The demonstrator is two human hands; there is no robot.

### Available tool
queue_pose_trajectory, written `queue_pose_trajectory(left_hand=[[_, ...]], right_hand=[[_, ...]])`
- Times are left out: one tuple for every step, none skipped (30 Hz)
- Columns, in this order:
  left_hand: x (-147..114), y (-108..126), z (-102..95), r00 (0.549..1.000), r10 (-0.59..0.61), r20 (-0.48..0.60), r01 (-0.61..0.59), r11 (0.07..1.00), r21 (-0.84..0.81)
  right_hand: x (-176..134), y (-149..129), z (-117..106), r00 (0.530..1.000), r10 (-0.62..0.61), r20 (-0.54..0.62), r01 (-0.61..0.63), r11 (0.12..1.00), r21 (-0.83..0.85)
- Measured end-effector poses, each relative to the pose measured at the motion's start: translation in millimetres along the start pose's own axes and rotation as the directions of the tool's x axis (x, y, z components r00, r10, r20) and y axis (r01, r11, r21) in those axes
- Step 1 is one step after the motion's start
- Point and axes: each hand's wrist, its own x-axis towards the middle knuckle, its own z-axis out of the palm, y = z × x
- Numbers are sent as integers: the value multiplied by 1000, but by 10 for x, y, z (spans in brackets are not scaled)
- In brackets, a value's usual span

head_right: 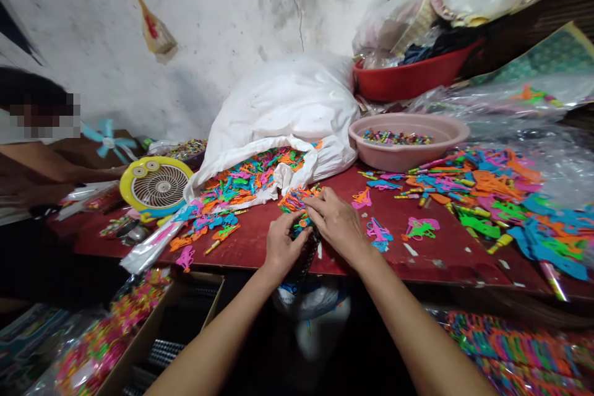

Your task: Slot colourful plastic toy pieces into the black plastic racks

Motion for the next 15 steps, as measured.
queue_pose_trajectory(left_hand=[[-2,-12,-1,1000,10,4,-10,1000,10],[-3,-21,0,1000,17,5,-17,1000,17],[-5,-26,2,1000,21,5,-21,999,25],[-7,-29,3,1000,22,5,-23,999,32],[-9,-27,4,1000,21,6,-22,999,40],[-12,-23,4,1000,18,7,-18,999,45],[-15,-18,3,1000,13,9,-13,999,48],[-17,-11,2,1000,7,10,-8,999,49],[-20,-5,1,1000,0,10,-1,999,50],[-22,1,2,1000,-7,11,6,999,51],[-22,5,3,1000,-12,12,11,998,55],[-22,8,5,1000,-14,14,13,998,58],[-21,10,8,1000,-15,15,14,998,63],[-19,13,9,1000,-16,18,14,998,68],[-19,16,9,1000,-18,23,16,997,71]], right_hand=[[38,-8,-22,999,-30,32,32,998,-55],[78,-15,-47,996,-55,72,62,993,-102],[119,-20,-72,991,-73,114,88,987,-135],[157,-20,-97,985,-84,153,107,983,-151],[191,-15,-120,979,-85,184,114,982,-152],[218,-3,-139,976,-80,203,111,983,-143],[237,16,-153,974,-74,214,102,987,-126],[248,40,-162,973,-69,221,95,990,-106],[252,67,-165,972,-68,223,90,992,-88],[251,94,-162,972,-70,224,89,993,-77],[247,119,-155,972,-72,224,91,993,-76],[243,139,-144,973,-71,219,91,992,-82],[240,151,-132,976,-62,210,84,992,-93],[239,155,-119,979,-48,200,70,992,-101],[240,151,-108,981,-31,192,50,994,-97]])
